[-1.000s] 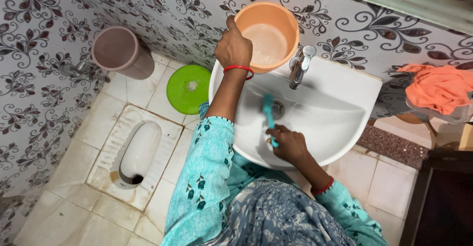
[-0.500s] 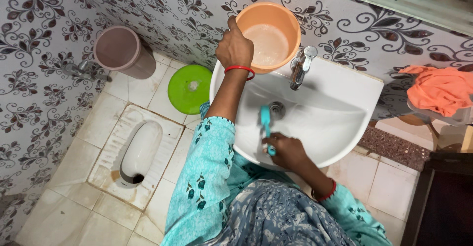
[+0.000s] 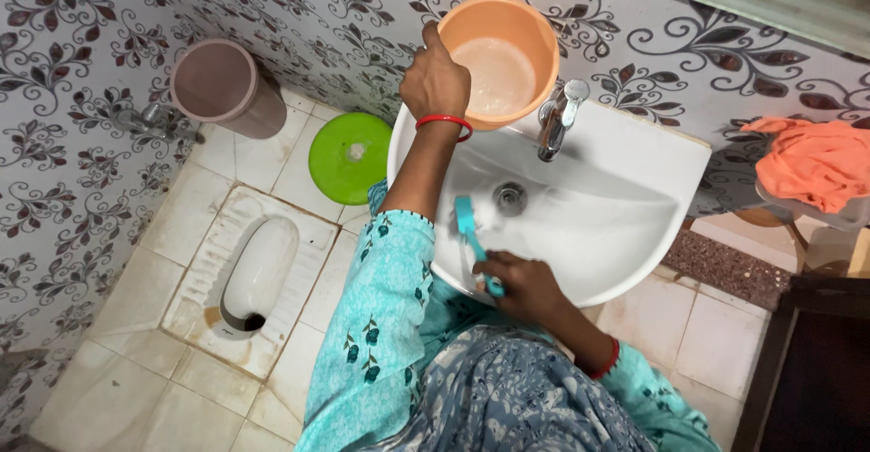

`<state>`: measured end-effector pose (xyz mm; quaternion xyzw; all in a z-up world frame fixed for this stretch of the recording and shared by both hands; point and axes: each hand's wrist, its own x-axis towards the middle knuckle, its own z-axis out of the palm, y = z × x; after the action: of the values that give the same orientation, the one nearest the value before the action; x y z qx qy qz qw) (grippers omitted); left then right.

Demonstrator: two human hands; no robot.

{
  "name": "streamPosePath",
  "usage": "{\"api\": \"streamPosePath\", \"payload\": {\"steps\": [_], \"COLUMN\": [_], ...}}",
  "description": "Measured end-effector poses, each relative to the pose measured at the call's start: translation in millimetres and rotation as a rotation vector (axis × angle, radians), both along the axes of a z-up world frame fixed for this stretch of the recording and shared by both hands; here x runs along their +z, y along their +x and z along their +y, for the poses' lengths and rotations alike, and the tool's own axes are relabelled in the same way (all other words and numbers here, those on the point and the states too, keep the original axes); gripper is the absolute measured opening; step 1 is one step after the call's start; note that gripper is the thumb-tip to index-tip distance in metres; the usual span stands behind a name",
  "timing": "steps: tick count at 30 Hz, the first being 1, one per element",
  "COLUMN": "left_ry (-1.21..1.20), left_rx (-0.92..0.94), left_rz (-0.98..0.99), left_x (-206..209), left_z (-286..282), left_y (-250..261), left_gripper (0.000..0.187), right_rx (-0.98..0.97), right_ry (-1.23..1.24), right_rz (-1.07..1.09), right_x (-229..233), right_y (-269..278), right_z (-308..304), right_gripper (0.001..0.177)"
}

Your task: The person scrubs a white bathroom sink using a blue brush while repeatedly pouring water from an orange bowl to rinse the basin. The person holds the bowl in the left hand and the brush in the right hand, working around the drain and basin surface.

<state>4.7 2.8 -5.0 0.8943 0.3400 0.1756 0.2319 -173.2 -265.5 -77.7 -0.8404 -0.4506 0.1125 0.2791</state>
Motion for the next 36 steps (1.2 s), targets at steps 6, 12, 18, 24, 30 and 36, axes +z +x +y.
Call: {"api": "streamPosePath", "payload": {"steps": [6, 12, 18, 24, 30, 36], "left_ry": [-0.007, -0.004, 0.007, 0.005, 0.005, 0.019], "left_rx": [-0.006, -0.009, 0.007, 0.009, 0.011, 0.013], "left_rz": [0.006, 0.008, -0.007, -0.024, 0.011, -0.053], "left_x": [3, -1, -2, -2, -3, -6], "left_z": [0, 1, 2, 1, 1, 1], "left_y": [-2, 0, 1, 0, 1, 2], "left_gripper": [0.063, 0.063, 0.061, 0.061, 0.062, 0.063], "right_rx": [-0.174, -0.031, -0.061, -0.024, -0.023, -0.047], "right_ry": [-0.097, -0.033, -0.114, -0.129, -0.002, -0.243], "right_rz": [0.011, -0.027, 0.025, -0.047, 0.022, -0.018], "right_x": [-1, 6, 11, -3, 0, -5], "right_y": [29, 9, 15, 6, 2, 8], "right_z": [7, 9, 4, 18, 10, 30], "right_gripper": [0.029, 0.034, 0.035, 0.032, 0.034, 0.030]}}
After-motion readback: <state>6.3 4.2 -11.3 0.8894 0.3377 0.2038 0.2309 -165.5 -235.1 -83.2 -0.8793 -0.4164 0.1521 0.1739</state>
